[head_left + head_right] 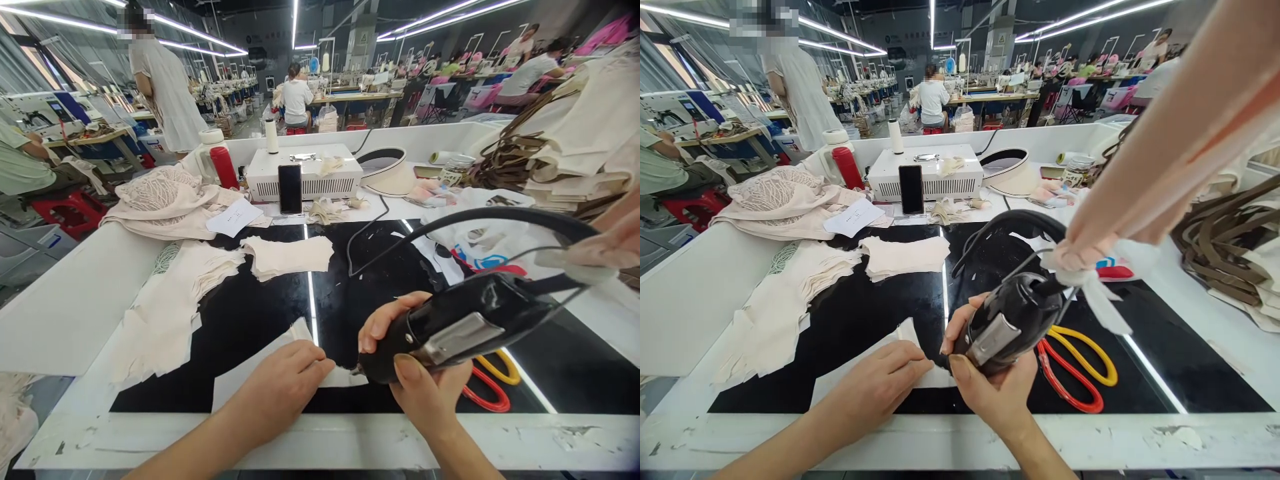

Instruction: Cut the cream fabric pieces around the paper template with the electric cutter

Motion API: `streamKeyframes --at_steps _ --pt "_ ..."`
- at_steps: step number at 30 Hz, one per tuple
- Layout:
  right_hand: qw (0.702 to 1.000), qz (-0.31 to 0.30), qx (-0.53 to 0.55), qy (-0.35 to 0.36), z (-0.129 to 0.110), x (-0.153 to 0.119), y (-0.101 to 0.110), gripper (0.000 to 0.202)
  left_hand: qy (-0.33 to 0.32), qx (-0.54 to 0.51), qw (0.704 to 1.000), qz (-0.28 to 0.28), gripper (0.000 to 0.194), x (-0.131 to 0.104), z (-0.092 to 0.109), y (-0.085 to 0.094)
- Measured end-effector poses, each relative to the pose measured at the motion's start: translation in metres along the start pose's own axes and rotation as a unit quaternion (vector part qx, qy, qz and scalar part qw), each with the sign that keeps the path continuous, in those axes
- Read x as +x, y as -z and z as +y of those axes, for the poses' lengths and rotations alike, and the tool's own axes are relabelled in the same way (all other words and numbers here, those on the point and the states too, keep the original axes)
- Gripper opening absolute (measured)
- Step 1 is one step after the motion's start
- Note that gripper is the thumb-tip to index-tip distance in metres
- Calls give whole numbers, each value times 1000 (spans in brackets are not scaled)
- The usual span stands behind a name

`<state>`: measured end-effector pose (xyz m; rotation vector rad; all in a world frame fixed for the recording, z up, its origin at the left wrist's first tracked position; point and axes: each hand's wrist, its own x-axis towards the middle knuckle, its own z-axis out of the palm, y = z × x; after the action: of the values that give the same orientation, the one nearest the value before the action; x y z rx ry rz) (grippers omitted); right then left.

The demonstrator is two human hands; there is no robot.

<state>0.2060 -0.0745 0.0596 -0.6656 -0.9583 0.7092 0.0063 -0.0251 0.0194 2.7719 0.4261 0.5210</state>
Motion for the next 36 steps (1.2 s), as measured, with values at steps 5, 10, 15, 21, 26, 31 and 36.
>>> streamKeyframes --at_steps 5,10,15,21,26,31,36 --pt "1000 4 -4 -2 -1 -3 2 38 43 -4 999 -34 22 0 7 -11" --pt "1000 2 -12 4 -2 -4 2 38 50 -24 998 -20 21 -5 8 -10" --pt "1000 1 -11 6 -2 -3 1 36 25 -11 1000 -7 25 -11 9 -9" --pt "1000 3 15 4 2 0 -9 38 9 15 1000 2 25 -13 10 -12" --pt "1000 0 9 -3 9 -2 -15 37 10 14 1000 9 23 -13 11 -14" --pt "1000 -2 -10 -14 8 -2 -15 29 18 29 999 16 21 -13 11 -15" --pt "1000 3 9 -13 10 1 -18 33 29 33 999 16 24 -14 12 -15"
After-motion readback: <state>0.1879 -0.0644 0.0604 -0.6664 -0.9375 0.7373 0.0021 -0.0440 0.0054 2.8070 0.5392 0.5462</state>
